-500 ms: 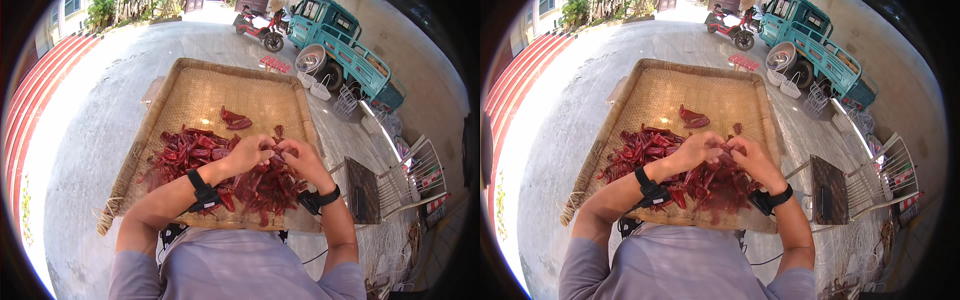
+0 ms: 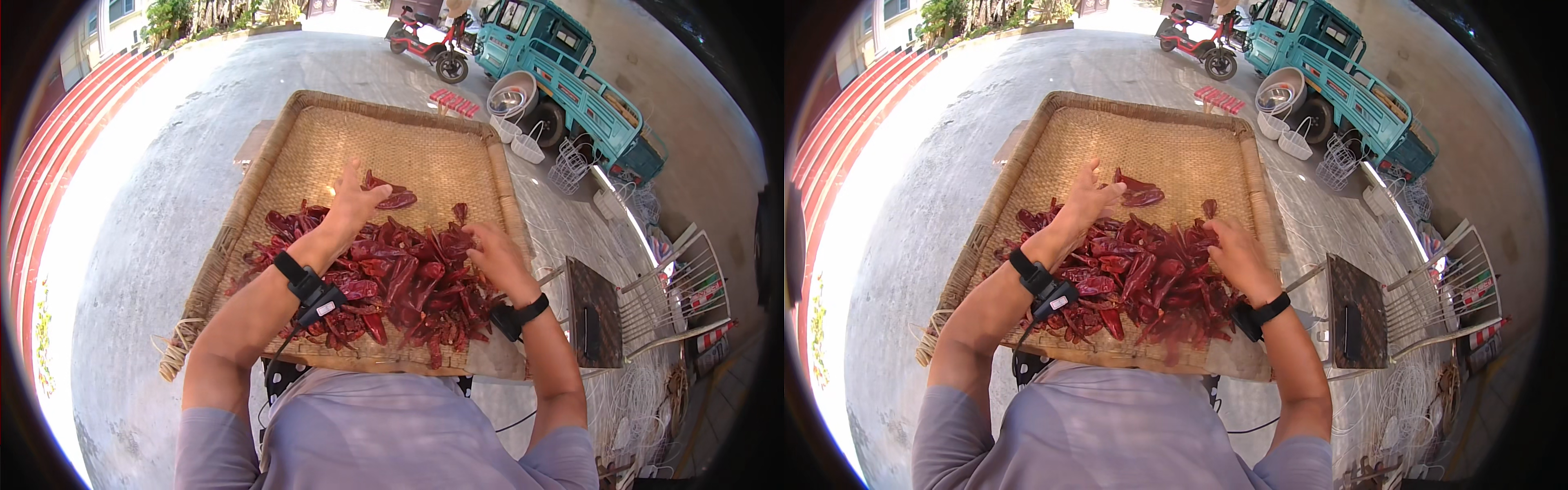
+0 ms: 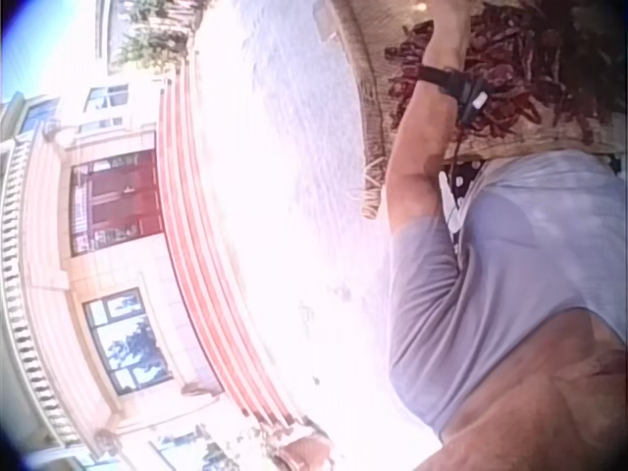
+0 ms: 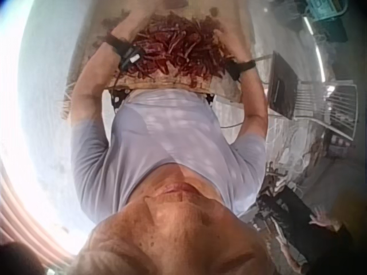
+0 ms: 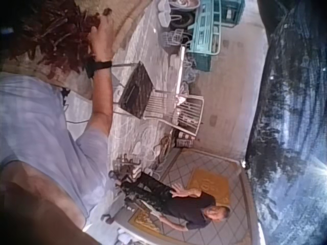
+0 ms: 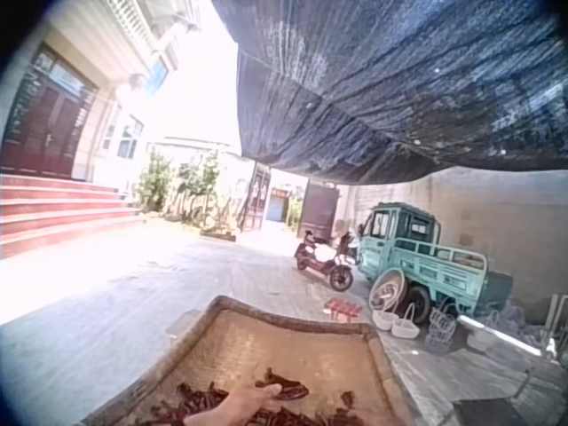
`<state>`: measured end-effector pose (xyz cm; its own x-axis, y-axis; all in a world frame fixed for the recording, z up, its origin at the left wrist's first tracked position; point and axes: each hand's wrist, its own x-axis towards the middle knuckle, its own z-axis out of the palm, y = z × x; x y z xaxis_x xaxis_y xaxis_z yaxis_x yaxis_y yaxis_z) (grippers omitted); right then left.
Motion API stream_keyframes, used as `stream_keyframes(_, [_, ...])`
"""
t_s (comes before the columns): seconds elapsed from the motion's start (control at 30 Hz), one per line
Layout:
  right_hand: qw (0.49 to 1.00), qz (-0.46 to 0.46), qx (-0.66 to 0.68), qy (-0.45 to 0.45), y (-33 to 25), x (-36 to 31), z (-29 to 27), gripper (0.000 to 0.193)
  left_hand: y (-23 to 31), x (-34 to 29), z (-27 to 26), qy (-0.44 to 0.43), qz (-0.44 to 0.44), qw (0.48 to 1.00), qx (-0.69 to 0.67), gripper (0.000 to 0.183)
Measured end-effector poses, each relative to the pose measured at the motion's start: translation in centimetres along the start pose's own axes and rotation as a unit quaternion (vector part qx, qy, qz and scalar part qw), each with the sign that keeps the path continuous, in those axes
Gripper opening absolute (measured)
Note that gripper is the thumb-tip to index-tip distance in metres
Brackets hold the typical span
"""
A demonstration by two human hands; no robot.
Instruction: The person picks up dried chili peppers from a large woven tray, removes the stems by hand, and places the peppers back onto the tray.
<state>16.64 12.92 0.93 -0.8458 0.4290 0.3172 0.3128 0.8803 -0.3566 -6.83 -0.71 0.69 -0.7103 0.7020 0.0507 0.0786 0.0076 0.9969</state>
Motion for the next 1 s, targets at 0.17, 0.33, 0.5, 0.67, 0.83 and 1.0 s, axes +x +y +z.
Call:
stream_keyframes(0.17, [0.995, 0.006, -0.069, -0.071, 1.1, 0.2, 1.2, 0.039, -0.2, -1.6, 1.0, -0.253, -0.041, 0.966, -0.015, 0.042])
stream_keyframes(0.33, [0.993, 0.017, -0.095, -0.073, 2.4, -0.7, 1.8, 0.034, -1.5, -2.5, 2.5, -0.347, 0.0, 0.937, 0.03, 0.031])
stream_keyframes(0.5, [0.985, 0.024, -0.115, -0.129, 2.4, -1.4, 1.9, 0.026, -3.7, -2.4, 2.6, -0.308, 0.048, 0.947, 0.084, 0.029])
stream_keyframes(0.67, [0.984, 0.04, -0.11, -0.134, 1.7, 0.5, -0.5, 0.017, -4.5, -2.7, 2.5, -0.29, 0.135, 0.931, 0.174, 0.032])
stream_keyframes(0.83, [0.997, 0.008, 0.004, 0.081, -2.2, 4.2, -2.1, 0.02, -4.2, -3.0, 2.3, -0.298, 0.114, 0.931, 0.18, 0.031])
stream_keyframes(1.0, [0.987, -0.142, 0.021, 0.076, -9.1, 3.6, -4.7, 0.021, -3.8, -3.3, 2.4, -0.325, 0.073, 0.935, 0.122, 0.031])
